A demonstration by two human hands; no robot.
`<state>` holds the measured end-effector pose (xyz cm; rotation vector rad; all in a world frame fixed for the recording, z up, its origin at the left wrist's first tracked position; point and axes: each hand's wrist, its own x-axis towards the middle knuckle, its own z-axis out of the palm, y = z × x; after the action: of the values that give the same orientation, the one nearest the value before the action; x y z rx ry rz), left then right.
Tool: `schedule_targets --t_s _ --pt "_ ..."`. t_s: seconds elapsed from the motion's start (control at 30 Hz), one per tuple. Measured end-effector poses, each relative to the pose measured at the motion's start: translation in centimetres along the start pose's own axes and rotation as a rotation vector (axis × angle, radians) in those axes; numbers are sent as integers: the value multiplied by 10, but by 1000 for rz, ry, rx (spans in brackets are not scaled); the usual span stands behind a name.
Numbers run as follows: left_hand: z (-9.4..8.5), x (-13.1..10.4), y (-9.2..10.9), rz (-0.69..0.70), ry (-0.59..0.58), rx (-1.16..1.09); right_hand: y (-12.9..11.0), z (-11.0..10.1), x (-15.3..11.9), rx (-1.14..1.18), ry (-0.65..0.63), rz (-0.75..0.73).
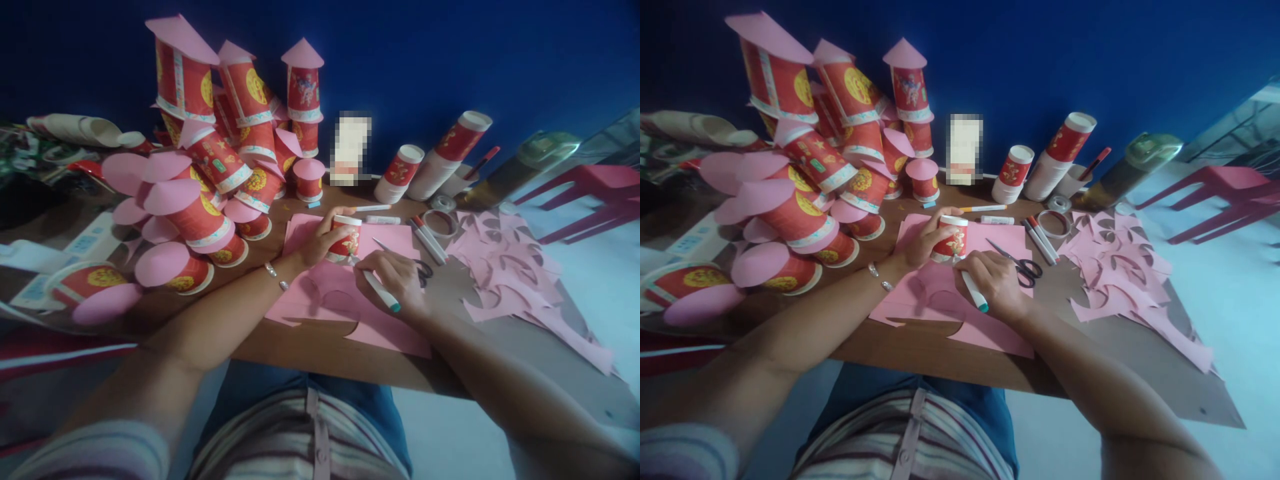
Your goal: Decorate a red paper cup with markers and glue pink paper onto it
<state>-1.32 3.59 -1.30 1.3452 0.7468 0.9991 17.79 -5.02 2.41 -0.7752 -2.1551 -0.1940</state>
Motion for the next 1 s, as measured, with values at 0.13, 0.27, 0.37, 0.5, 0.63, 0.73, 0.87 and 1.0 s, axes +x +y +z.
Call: schedule_targets --t_s 0.13,0.27,0.37,0.5,0.63,0.73,0.87,1.0 --pt "0 0 0 -11 6 3 0 0 -2 8 -25 0" --pt "0 0 1 -4 7 2 0 0 -2 5 -33 -14" --pt "0 0 1 -11 3 4 0 1 -1 1 -32 -22" --pt "-1 1 -1 11 -3 15 0 2 -2 11 -31 -21" --pt "-1 0 -1 3 -4 5 -1 1 -3 27 -50 -13" --pt "0 0 0 -17 -2 -6 -1 1 -3 35 -62 -13" --pt "0 0 1 -22 -6 -3 -2 2 -3 45 -58 -15" --pt "0 0 0 -15 -9 8 -3 3 -2 47 -44 -18"
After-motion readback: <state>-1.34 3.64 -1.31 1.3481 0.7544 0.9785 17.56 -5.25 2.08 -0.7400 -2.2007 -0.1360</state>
